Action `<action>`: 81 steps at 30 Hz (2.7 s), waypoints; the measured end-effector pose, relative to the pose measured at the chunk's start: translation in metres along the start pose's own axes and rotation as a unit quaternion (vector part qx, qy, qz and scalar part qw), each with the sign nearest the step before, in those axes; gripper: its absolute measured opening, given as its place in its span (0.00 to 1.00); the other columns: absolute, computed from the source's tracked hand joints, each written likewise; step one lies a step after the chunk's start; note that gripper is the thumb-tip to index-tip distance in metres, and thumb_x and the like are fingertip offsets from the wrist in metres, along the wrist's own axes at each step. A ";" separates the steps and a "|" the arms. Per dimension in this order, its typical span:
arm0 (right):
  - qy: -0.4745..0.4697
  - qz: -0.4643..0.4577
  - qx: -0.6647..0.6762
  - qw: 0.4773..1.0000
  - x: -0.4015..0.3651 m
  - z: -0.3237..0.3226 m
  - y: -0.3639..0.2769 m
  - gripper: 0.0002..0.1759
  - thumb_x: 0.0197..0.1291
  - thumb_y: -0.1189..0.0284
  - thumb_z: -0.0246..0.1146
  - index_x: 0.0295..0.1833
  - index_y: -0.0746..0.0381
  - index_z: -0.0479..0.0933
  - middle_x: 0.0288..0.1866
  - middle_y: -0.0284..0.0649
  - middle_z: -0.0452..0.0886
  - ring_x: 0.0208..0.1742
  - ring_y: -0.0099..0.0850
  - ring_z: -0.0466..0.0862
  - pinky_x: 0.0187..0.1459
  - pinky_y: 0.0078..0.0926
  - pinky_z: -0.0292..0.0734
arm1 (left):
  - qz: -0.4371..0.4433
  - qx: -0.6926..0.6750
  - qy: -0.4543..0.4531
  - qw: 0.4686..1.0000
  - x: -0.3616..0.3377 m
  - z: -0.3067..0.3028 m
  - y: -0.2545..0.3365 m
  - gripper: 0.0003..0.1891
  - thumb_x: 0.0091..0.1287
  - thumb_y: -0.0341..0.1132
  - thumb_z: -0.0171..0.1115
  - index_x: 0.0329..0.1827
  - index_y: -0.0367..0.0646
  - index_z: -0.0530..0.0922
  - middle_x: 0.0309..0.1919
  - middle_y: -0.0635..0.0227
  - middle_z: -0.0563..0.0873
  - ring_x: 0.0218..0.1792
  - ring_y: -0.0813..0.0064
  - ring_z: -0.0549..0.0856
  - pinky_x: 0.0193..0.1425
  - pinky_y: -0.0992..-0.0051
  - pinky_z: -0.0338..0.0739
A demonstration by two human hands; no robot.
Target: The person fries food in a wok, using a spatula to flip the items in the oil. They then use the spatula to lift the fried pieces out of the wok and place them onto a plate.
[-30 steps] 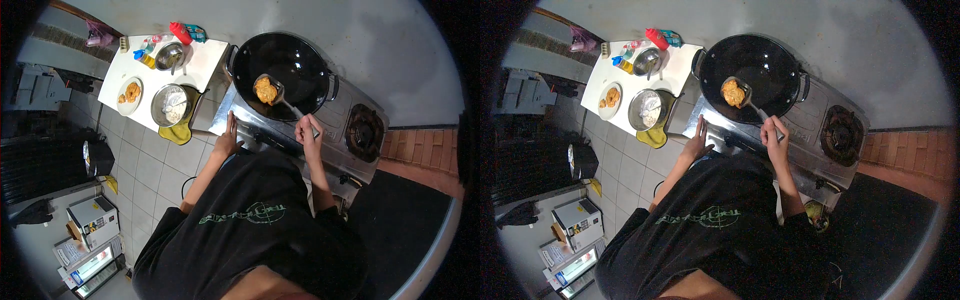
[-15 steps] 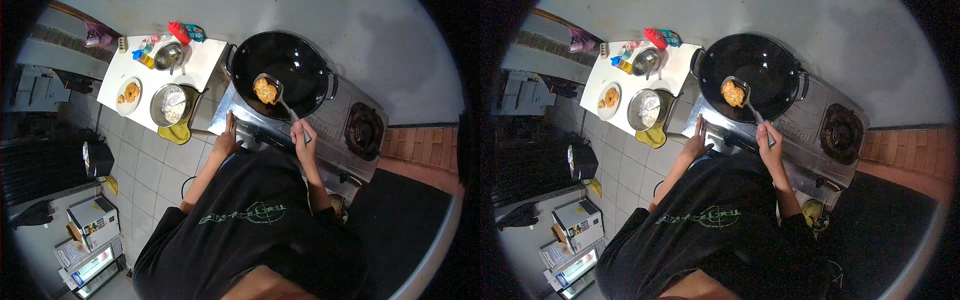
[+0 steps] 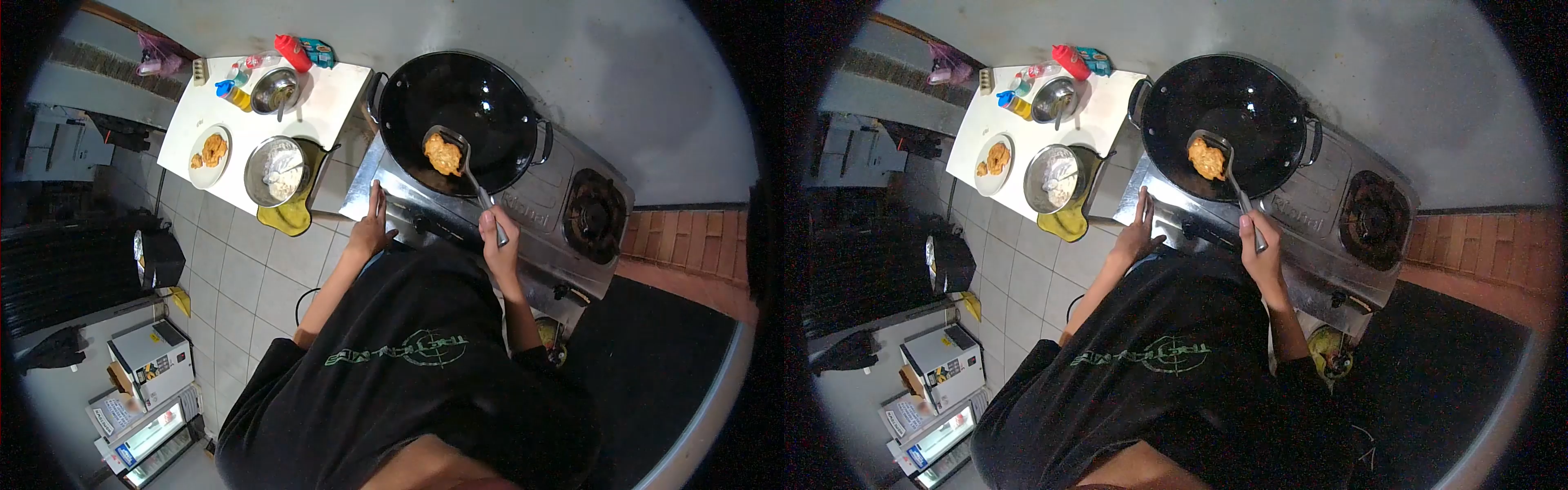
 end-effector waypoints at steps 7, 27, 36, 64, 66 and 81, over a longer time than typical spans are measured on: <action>-0.030 -0.071 -0.086 0.993 -0.006 0.008 -0.029 0.11 0.69 0.71 0.56 0.35 0.66 0.72 0.26 0.48 0.73 0.28 0.47 0.77 0.31 0.37 0.68 | -0.008 -0.016 -0.008 1.000 -0.001 -0.001 0.000 0.54 0.58 0.49 0.70 0.78 0.33 0.45 0.79 0.53 0.28 0.43 0.46 0.87 0.49 0.58 0.83; -0.023 -0.056 -0.068 0.996 -0.008 0.011 -0.025 0.12 0.70 0.70 0.55 0.35 0.66 0.73 0.25 0.48 0.72 0.26 0.47 0.75 0.30 0.36 0.67 | 0.019 -0.009 0.025 0.999 0.000 -0.002 0.000 0.55 0.58 0.50 0.71 0.78 0.31 0.45 0.79 0.52 0.30 0.41 0.45 0.87 0.46 0.58 0.83; 0.003 -0.002 0.004 1.000 -0.012 0.011 -0.004 0.15 0.73 0.66 0.54 0.34 0.65 0.71 0.23 0.38 0.66 0.25 0.26 0.68 0.29 0.29 0.64 | 0.031 -0.013 0.042 0.999 -0.002 -0.001 0.001 0.55 0.57 0.49 0.71 0.78 0.32 0.46 0.79 0.52 0.30 0.43 0.44 0.87 0.48 0.57 0.83; 0.005 0.038 0.050 0.998 -0.014 0.015 -0.003 0.17 0.74 0.65 0.53 0.32 0.64 0.70 0.22 0.33 0.67 0.27 0.22 0.67 0.30 0.24 0.63 | 0.005 -0.017 0.011 1.000 0.000 0.003 -0.003 0.55 0.58 0.50 0.71 0.79 0.35 0.44 0.79 0.53 0.28 0.43 0.44 0.87 0.49 0.57 0.83; 0.002 0.042 0.061 0.997 -0.014 0.014 -0.008 0.17 0.74 0.65 0.53 0.32 0.65 0.70 0.23 0.33 0.67 0.27 0.22 0.67 0.30 0.24 0.63 | 0.013 -0.028 0.016 0.999 -0.001 0.002 -0.001 0.55 0.57 0.49 0.71 0.79 0.35 0.44 0.79 0.54 0.28 0.43 0.45 0.87 0.49 0.57 0.83; 0.006 0.050 0.072 0.996 -0.012 0.010 -0.001 0.18 0.74 0.64 0.53 0.33 0.65 0.71 0.23 0.33 0.68 0.27 0.21 0.67 0.30 0.24 0.63 | -0.009 -0.002 -0.013 1.000 0.000 0.004 -0.001 0.55 0.59 0.50 0.70 0.79 0.33 0.44 0.79 0.50 0.27 0.43 0.46 0.87 0.48 0.58 0.83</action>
Point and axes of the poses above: each hand's wrist, its own x-axis towards the middle knuckle, its own z-axis out of the palm, y = z × x, the point moved 9 cm from there along x, towards the middle knuckle
